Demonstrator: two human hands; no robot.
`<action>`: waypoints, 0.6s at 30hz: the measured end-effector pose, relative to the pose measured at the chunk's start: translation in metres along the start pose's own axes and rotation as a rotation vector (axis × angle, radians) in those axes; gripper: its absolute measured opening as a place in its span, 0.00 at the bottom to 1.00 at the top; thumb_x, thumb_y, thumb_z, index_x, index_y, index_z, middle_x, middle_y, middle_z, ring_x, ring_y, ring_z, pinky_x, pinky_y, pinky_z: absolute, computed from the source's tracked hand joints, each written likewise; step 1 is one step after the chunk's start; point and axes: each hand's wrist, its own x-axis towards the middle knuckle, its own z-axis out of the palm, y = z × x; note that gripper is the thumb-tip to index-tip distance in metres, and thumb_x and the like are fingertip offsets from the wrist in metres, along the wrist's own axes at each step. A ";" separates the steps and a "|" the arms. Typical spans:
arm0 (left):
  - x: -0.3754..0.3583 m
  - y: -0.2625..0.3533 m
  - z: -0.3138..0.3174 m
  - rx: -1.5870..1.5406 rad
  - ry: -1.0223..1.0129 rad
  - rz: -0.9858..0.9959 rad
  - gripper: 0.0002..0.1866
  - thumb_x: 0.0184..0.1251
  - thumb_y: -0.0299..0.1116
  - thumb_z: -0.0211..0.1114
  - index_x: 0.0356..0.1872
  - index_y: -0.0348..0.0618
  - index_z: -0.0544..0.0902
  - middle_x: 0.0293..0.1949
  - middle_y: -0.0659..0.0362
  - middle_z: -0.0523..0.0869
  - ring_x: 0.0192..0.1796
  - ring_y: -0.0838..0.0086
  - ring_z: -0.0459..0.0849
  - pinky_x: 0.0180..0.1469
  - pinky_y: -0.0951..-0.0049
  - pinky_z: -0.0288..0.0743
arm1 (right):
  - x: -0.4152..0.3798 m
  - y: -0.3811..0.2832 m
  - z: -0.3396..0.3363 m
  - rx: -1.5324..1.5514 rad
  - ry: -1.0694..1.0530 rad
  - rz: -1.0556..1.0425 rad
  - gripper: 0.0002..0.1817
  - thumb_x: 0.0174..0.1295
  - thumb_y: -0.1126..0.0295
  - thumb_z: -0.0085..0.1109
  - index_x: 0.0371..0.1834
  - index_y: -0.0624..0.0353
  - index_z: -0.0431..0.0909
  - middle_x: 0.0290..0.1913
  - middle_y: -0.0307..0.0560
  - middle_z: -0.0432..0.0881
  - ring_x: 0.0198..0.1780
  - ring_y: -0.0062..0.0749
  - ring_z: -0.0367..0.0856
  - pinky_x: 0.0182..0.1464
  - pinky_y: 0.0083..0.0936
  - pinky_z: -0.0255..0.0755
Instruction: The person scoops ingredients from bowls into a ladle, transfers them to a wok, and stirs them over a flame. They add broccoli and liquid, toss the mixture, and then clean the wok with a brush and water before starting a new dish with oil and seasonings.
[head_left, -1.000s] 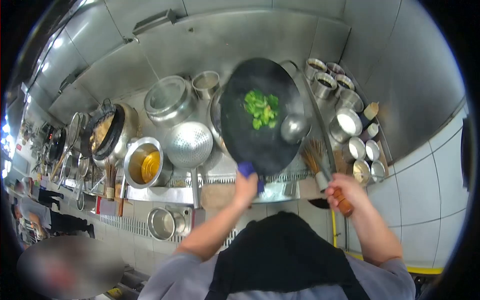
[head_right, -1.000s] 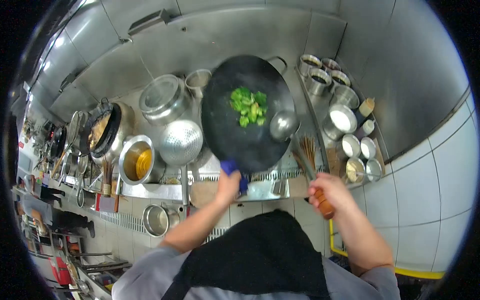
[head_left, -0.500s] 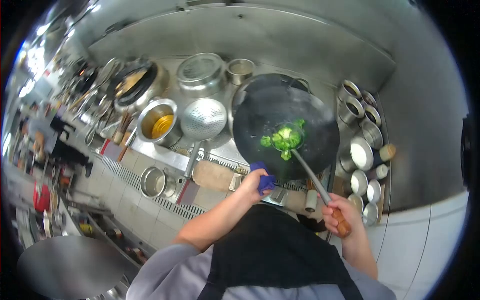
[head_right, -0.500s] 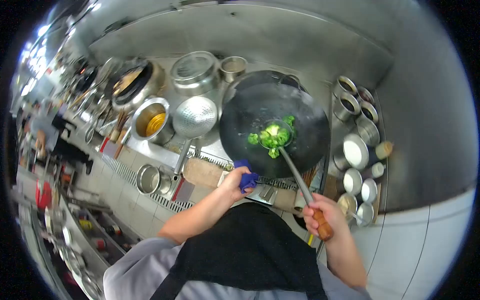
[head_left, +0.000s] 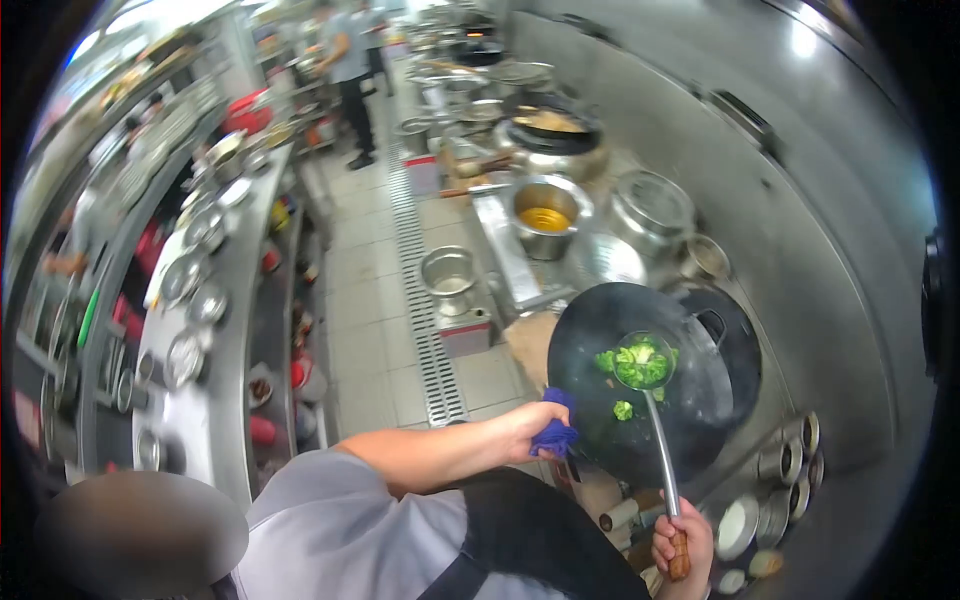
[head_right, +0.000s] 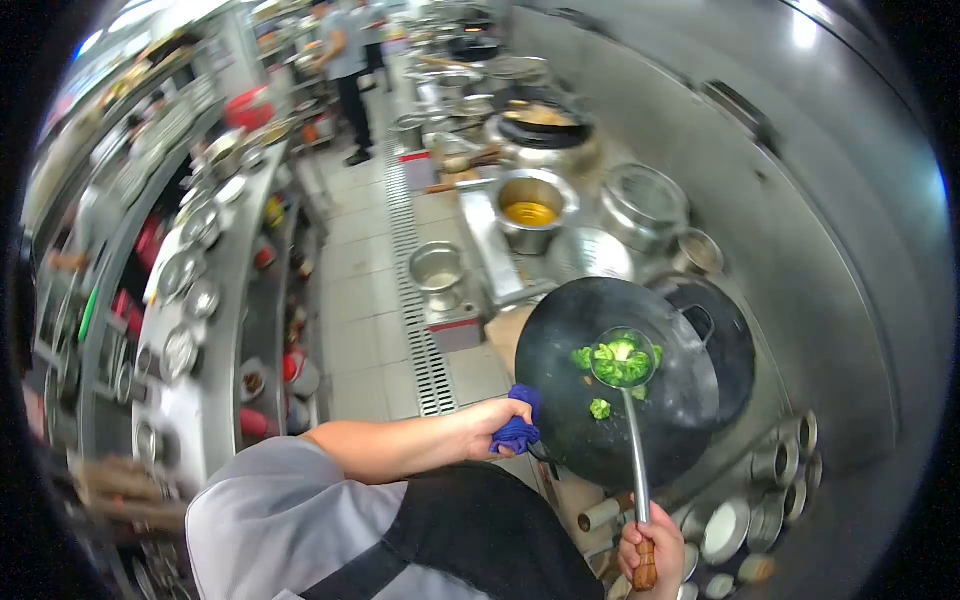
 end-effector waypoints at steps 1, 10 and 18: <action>-0.016 0.000 -0.008 -0.025 -0.001 0.043 0.06 0.51 0.31 0.59 0.30 0.45 0.73 0.22 0.60 0.78 0.15 0.76 0.75 0.10 0.80 0.61 | 0.005 -0.005 0.017 -0.072 0.051 0.021 0.24 0.60 0.74 0.41 0.63 0.62 0.62 0.23 0.45 0.67 0.11 0.28 0.65 0.08 0.28 0.62; -0.134 -0.007 -0.091 -0.278 0.207 0.475 0.07 0.49 0.31 0.60 0.27 0.41 0.74 0.20 0.56 0.78 0.15 0.71 0.76 0.11 0.74 0.62 | 0.089 -0.017 0.153 -0.385 -0.249 0.275 0.25 0.60 0.74 0.40 0.63 0.64 0.61 0.23 0.45 0.67 0.11 0.28 0.65 0.08 0.27 0.63; -0.211 -0.008 -0.192 -0.544 0.439 0.776 0.05 0.50 0.32 0.60 0.27 0.43 0.75 0.19 0.58 0.79 0.15 0.72 0.77 0.13 0.75 0.63 | 0.193 0.023 0.263 -0.466 -0.555 0.524 0.27 0.61 0.76 0.40 0.66 0.65 0.57 0.24 0.47 0.66 0.13 0.31 0.67 0.10 0.28 0.61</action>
